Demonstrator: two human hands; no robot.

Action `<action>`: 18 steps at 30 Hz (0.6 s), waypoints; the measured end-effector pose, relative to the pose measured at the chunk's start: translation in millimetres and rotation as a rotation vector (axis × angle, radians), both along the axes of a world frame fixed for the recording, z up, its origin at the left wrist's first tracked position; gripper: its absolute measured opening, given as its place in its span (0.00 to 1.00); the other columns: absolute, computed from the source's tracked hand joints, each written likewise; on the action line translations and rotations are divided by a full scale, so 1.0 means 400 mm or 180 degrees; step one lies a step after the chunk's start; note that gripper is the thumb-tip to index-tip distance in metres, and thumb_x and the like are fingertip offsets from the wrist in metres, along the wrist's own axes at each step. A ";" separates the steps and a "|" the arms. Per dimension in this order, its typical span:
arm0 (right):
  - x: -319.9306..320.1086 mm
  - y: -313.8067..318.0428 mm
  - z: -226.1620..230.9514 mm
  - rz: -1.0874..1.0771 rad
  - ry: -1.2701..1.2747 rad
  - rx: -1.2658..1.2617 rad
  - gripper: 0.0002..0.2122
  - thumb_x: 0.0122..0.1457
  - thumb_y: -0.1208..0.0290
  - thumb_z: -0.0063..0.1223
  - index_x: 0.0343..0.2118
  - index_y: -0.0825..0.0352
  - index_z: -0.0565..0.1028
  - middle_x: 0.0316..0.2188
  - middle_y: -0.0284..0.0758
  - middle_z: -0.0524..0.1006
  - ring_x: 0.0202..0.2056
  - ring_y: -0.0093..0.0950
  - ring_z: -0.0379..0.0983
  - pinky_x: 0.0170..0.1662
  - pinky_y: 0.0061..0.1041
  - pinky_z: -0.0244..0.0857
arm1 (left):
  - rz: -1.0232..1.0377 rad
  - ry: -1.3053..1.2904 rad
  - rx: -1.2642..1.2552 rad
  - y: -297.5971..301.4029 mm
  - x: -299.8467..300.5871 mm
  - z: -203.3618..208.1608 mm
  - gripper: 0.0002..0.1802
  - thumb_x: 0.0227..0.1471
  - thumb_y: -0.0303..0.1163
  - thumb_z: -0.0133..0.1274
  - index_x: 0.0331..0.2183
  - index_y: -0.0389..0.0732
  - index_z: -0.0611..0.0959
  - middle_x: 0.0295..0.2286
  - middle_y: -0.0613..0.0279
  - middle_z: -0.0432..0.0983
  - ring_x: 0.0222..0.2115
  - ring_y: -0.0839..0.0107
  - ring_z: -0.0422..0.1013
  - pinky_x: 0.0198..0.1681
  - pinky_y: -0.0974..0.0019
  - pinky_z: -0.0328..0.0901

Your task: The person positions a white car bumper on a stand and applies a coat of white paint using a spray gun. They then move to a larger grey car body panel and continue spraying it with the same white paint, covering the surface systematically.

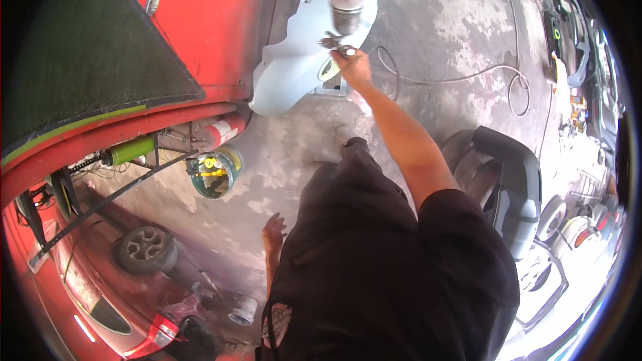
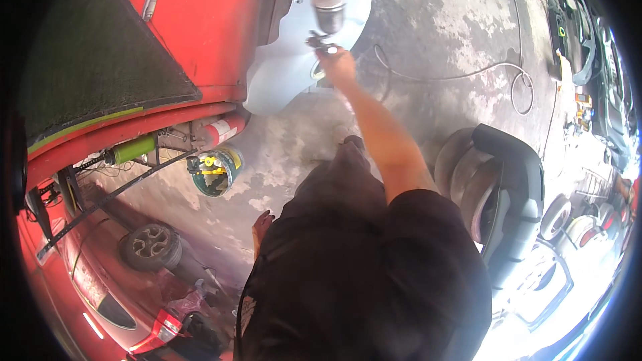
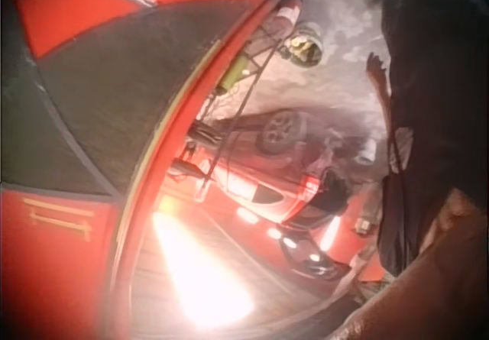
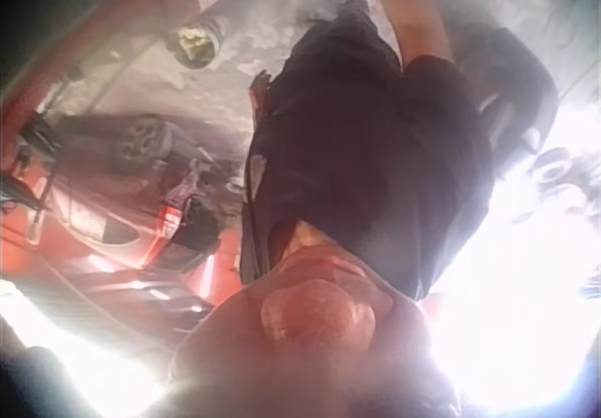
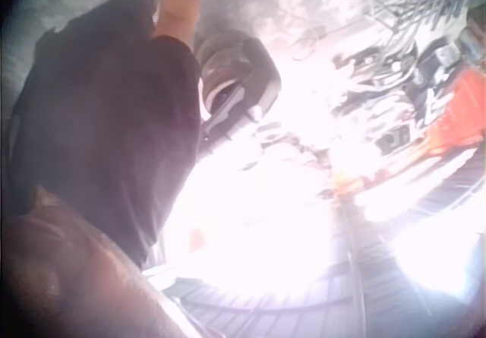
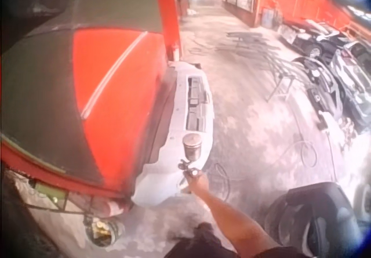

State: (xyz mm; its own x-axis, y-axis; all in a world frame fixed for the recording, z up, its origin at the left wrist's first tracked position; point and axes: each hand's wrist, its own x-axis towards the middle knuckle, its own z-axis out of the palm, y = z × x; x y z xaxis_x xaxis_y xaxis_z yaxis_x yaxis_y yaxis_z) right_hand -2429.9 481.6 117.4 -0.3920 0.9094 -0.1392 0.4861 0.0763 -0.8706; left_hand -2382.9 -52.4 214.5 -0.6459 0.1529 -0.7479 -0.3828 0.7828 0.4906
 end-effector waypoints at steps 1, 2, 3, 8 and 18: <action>0.055 0.035 -0.041 -0.0194 -0.0073 0.0208 0.17 0.56 0.55 0.64 0.35 0.67 0.82 0.27 0.50 0.81 0.30 0.46 0.79 0.35 0.40 0.71 | 0.0002 -0.0053 0.0048 -0.009 0.010 -0.015 0.27 0.57 0.39 0.54 0.54 0.36 0.79 0.38 0.52 0.82 0.36 0.64 0.79 0.31 0.63 0.75; 0.114 0.081 -0.078 -0.0356 -0.0458 0.0510 0.18 0.57 0.54 0.63 0.36 0.67 0.82 0.29 0.51 0.81 0.32 0.48 0.79 0.37 0.43 0.71 | -0.0111 -0.0079 0.0067 -0.027 0.022 -0.041 0.27 0.57 0.40 0.54 0.54 0.36 0.79 0.39 0.50 0.82 0.37 0.64 0.79 0.35 0.63 0.75; 0.169 0.119 -0.102 -0.0515 -0.0849 0.0805 0.19 0.57 0.52 0.63 0.37 0.67 0.82 0.30 0.52 0.81 0.35 0.51 0.79 0.38 0.45 0.70 | -0.0153 -0.0156 0.0057 -0.062 0.037 -0.087 0.27 0.57 0.41 0.55 0.54 0.36 0.79 0.39 0.50 0.82 0.37 0.64 0.79 0.37 0.63 0.75; 0.243 0.140 -0.024 -0.0947 -0.1262 0.0581 0.21 0.57 0.52 0.62 0.39 0.69 0.80 0.31 0.52 0.81 0.37 0.53 0.78 0.40 0.45 0.70 | 0.1487 -0.0941 0.0907 -0.322 0.146 -0.271 0.29 0.57 0.43 0.58 0.54 0.36 0.79 0.38 0.48 0.83 0.39 0.64 0.78 0.43 0.61 0.73; 0.248 -0.069 0.060 0.0883 -0.0404 -0.0536 0.21 0.56 0.52 0.64 0.45 0.64 0.81 0.29 0.50 0.81 0.36 0.50 0.79 0.40 0.40 0.72 | -0.0380 -0.0301 -0.0124 -0.032 -0.034 -0.029 0.26 0.58 0.39 0.55 0.55 0.38 0.79 0.42 0.52 0.80 0.38 0.64 0.77 0.38 0.61 0.74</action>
